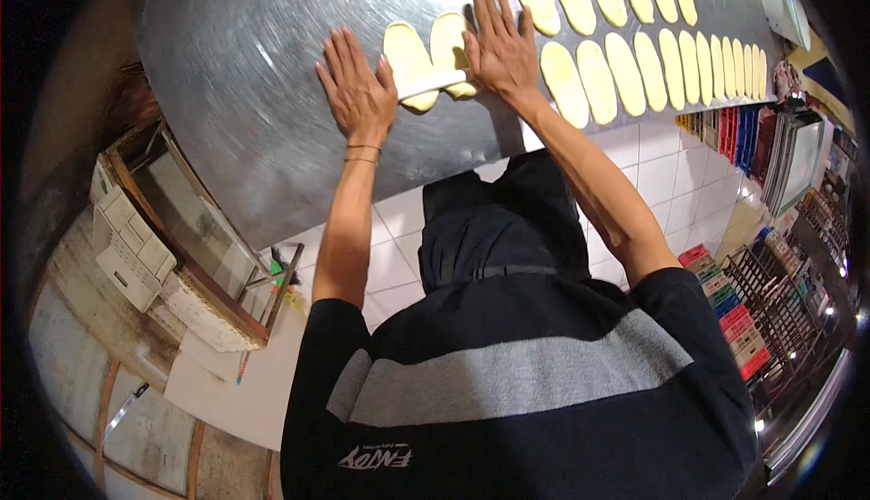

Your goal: Flattening, shaping, and filling dough pieces on a bakery table.

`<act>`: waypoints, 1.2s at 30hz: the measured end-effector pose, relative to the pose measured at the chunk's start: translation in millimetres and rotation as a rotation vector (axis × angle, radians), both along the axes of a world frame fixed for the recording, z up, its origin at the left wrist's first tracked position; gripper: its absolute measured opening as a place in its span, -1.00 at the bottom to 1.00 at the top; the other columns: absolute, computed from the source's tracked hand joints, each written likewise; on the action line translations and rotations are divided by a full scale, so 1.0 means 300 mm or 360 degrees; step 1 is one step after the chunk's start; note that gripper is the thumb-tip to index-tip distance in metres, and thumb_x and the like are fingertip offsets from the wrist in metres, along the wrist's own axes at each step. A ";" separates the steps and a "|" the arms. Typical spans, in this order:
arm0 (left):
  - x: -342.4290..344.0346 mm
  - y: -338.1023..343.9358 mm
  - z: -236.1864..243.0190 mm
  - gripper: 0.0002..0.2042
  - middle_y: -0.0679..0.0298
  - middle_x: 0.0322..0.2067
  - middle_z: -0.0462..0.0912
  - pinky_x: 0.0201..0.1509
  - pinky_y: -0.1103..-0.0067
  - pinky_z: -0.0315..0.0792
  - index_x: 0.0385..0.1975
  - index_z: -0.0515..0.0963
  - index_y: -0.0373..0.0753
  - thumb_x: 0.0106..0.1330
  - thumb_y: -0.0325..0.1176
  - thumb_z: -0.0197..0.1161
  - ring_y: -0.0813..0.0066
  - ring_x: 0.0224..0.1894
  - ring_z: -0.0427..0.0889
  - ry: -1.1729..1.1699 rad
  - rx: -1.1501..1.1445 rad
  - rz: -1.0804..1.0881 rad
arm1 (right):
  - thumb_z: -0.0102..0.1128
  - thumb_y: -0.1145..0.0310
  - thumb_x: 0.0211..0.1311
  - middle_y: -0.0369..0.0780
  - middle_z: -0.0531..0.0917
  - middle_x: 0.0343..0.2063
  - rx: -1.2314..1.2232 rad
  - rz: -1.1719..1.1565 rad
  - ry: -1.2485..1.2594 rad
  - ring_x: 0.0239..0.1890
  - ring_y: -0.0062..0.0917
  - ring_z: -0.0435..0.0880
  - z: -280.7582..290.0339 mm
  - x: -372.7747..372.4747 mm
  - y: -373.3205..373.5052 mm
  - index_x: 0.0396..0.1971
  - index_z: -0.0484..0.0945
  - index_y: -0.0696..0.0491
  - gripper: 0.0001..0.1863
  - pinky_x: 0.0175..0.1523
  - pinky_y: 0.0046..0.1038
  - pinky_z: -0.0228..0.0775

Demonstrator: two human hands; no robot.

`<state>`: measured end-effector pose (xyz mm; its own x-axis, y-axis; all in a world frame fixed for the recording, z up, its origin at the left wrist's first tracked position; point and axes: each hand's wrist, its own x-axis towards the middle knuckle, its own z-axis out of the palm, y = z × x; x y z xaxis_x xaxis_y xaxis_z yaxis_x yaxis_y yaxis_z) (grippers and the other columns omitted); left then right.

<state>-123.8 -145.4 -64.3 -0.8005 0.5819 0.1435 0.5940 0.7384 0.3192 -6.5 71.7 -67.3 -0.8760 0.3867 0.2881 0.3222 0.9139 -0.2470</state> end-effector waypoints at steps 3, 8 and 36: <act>0.227 -0.084 0.058 -0.31 -0.17 0.59 0.08 0.68 0.05 -0.18 0.57 0.09 -0.47 0.58 -0.13 -0.01 -0.09 0.64 0.02 -0.0119 -0.0346 -0.0086 | -0.01 0.00 0.51 0.00 0.35 0.51 0.0078 0.0013 -0.0576 0.60 -0.22 0.21 0.058 0.219 -0.115 0.48 0.33 0.20 -0.27 0.63 0.04 -0.16; 0.422 -0.173 0.058 -0.31 -0.14 0.55 0.18 0.64 0.09 -0.04 0.53 0.12 -0.54 0.57 -0.16 0.03 -0.04 0.61 0.11 -0.0052 -0.0256 -0.0101 | -0.06 0.17 0.61 -0.12 0.26 0.57 -0.0243 0.0198 -0.0394 0.64 -0.34 0.12 0.092 0.434 -0.157 0.54 0.27 0.13 -0.38 0.68 -0.15 -0.25; 0.346 -0.053 0.074 -0.38 -0.04 0.62 0.04 0.65 0.06 -0.11 0.62 0.09 -0.20 0.61 -0.22 0.00 -0.08 0.65 -0.01 -0.0056 0.0049 0.0083 | 0.15 0.49 0.46 -0.05 0.71 -0.43 -0.1211 0.0039 0.0579 -0.39 -0.28 0.78 0.335 0.284 0.003 0.01 0.58 0.10 -0.81 -0.28 -0.36 0.54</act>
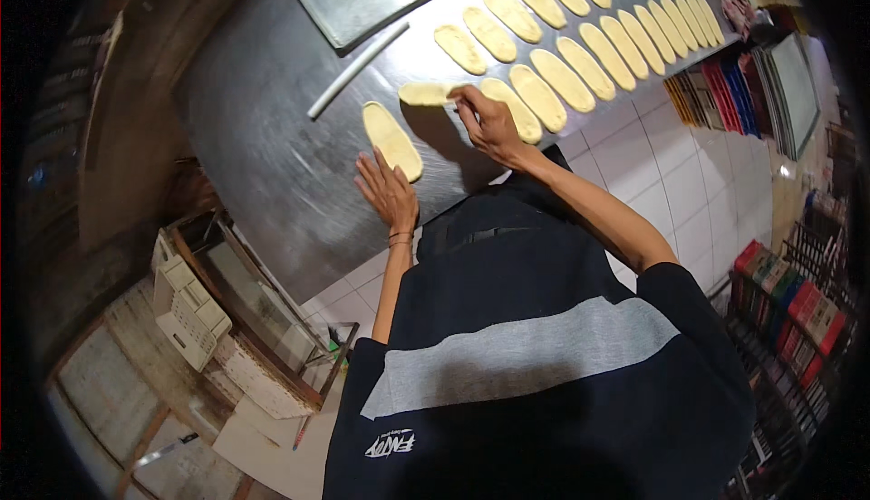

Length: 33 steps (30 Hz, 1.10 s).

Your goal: Flattening, shaping, and filling dough pieces on a bakery table.

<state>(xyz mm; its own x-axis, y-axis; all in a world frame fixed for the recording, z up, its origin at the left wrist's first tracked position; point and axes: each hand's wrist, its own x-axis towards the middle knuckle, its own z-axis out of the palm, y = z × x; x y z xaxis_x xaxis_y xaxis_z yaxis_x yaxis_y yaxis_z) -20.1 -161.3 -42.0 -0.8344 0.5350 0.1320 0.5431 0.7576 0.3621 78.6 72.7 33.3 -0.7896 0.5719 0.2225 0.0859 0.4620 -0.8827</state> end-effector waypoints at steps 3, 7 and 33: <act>0.043 -0.029 -0.049 -0.40 0.01 0.63 0.01 0.67 0.04 -0.19 0.63 0.09 -0.16 0.64 -0.19 -0.07 -0.02 0.66 -0.03 -0.0011 -0.0169 -0.0039 | 0.17 0.53 0.45 -0.14 0.74 -0.37 -0.0113 -0.0233 0.0096 -0.29 -0.52 0.78 0.144 0.040 0.108 -0.03 0.64 0.14 -0.82 -0.16 -0.51 0.55; 0.023 -0.010 -0.075 -0.40 0.02 0.63 0.04 0.66 0.04 -0.20 0.63 0.09 -0.14 0.64 -0.21 -0.07 -0.01 0.66 -0.02 -0.0019 -0.0166 0.0014 | 0.28 0.50 0.39 -0.22 0.73 -0.34 -0.0072 -0.0358 0.0170 -0.25 -0.56 0.74 0.267 0.111 0.300 -0.10 0.64 0.17 -0.85 -0.07 -0.49 0.57; 0.249 1.769 0.300 -0.75 -0.05 0.01 0.71 0.30 0.22 0.47 -0.07 0.69 -0.37 0.33 -0.58 0.14 -0.07 0.13 0.64 -0.0363 0.0863 -0.0371 | 0.25 0.58 0.20 -0.12 0.75 -0.17 0.0691 0.0046 -0.0551 -0.07 -0.13 0.71 0.026 0.292 1.761 -0.11 0.72 0.05 -0.73 0.05 -0.19 0.53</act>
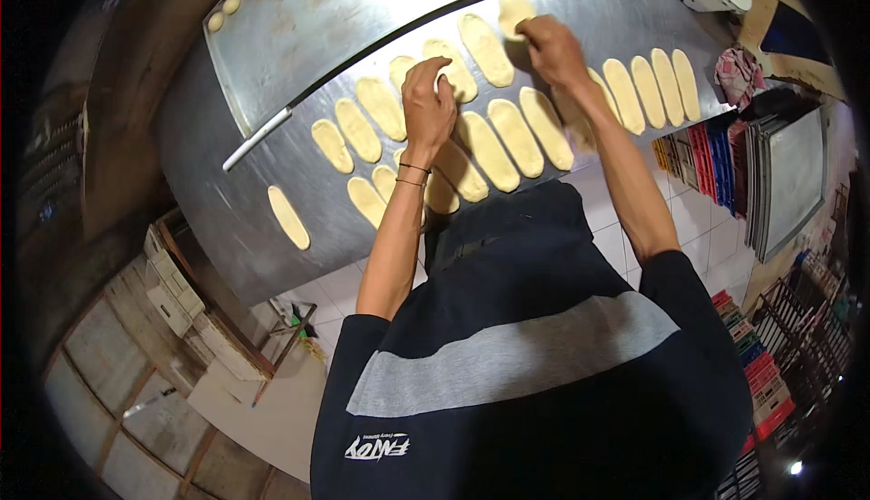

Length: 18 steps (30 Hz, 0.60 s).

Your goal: Flattening, shaping, and filling dough pieces on a bakery table.

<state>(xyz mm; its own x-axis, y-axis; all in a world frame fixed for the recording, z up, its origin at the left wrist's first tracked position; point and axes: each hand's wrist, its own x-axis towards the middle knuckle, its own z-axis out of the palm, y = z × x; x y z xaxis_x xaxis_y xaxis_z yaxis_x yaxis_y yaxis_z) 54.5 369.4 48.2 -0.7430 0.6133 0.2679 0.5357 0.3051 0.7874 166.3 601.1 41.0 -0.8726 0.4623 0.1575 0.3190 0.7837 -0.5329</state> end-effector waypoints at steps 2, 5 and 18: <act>-0.015 0.081 -0.008 -0.76 -0.08 -0.05 0.73 0.22 0.22 0.52 -0.08 0.68 -0.40 0.32 -0.59 0.14 -0.11 0.04 0.68 -0.0058 -0.0158 -0.0258 | 0.20 0.56 0.21 -0.10 0.79 -0.20 0.0042 0.0033 -0.0291 -0.06 -0.18 0.74 -0.100 0.006 0.033 -0.20 0.79 0.05 -0.76 0.11 -0.11 0.48; -0.059 0.225 -0.041 -0.70 -0.13 -0.07 0.72 0.19 0.19 0.54 0.01 0.63 -0.42 0.30 -0.61 0.15 -0.17 0.02 0.68 0.0011 -0.0148 -0.0425 | 0.20 0.58 0.20 -0.09 0.78 -0.19 -0.0105 -0.0040 -0.0038 -0.01 -0.21 0.72 -0.189 0.029 0.039 -0.18 0.78 0.08 -0.75 0.11 -0.10 0.46; -0.210 0.615 -0.287 -0.40 -0.04 0.22 0.64 0.23 0.19 0.56 0.42 0.40 -0.28 0.31 -0.45 0.23 -0.15 0.10 0.67 0.0291 -0.1010 -0.1227 | 0.08 0.60 0.19 0.02 0.67 -0.14 -0.0263 -0.0141 -0.0069 0.09 -0.05 0.62 -0.150 0.189 -0.079 -0.14 0.63 0.27 -0.74 0.19 -0.18 0.51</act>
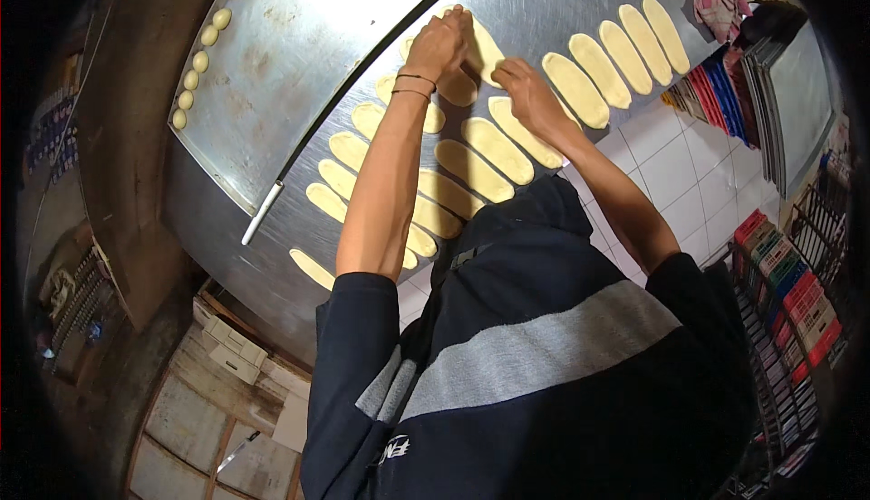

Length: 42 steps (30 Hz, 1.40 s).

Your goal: Flattening, shaping, and filling dough pieces on a bakery table.

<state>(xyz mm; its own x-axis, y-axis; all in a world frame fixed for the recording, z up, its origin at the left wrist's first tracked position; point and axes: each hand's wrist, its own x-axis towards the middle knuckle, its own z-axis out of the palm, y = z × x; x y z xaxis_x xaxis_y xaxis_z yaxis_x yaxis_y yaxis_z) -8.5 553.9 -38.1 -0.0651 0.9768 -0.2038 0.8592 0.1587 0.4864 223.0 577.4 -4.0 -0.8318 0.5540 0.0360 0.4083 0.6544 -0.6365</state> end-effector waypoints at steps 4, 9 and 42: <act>0.018 -0.083 0.121 -0.53 -0.28 -0.01 0.67 0.15 0.12 0.56 0.35 0.41 -0.41 0.48 -0.38 0.10 -0.26 0.00 0.68 -0.0529 0.0271 0.0282 | 0.02 0.60 0.25 0.18 0.60 0.18 0.0089 -0.0087 -0.0107 0.32 0.06 0.52 -0.003 0.043 -0.111 0.06 0.60 0.34 -0.61 0.45 -0.05 0.30; 0.078 -0.571 0.234 -0.62 -0.09 0.17 0.68 0.35 0.31 0.48 0.31 0.53 -0.35 0.61 -0.33 0.06 -0.01 0.25 0.66 -0.0696 0.0664 0.0975 | -0.01 0.62 0.31 0.14 0.64 0.13 -0.0001 -0.0048 -0.0005 0.24 0.07 0.58 0.078 0.052 -0.265 0.07 0.59 0.31 -0.63 0.33 -0.10 0.44; 0.376 -2.338 0.122 -0.72 0.07 -0.04 0.77 -0.08 0.55 0.64 0.19 0.59 -0.38 0.63 -0.45 0.06 0.47 -0.15 0.74 -0.0893 0.0916 0.2750 | 0.11 0.40 0.48 -0.21 0.67 -0.53 -0.0892 0.0714 0.0522 -0.51 -0.59 0.53 0.268 -0.755 -1.508 -0.05 0.65 0.16 -0.79 -0.37 -0.43 0.39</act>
<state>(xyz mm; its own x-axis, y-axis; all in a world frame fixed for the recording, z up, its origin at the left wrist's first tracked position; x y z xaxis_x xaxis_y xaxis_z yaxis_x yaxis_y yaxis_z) 104.2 -147.4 -1.5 -0.9558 -0.1262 -0.2655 -0.2914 0.2891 0.9119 -3.4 125.1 76.4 -0.9754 0.1759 0.1327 -0.0844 0.2582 -0.9624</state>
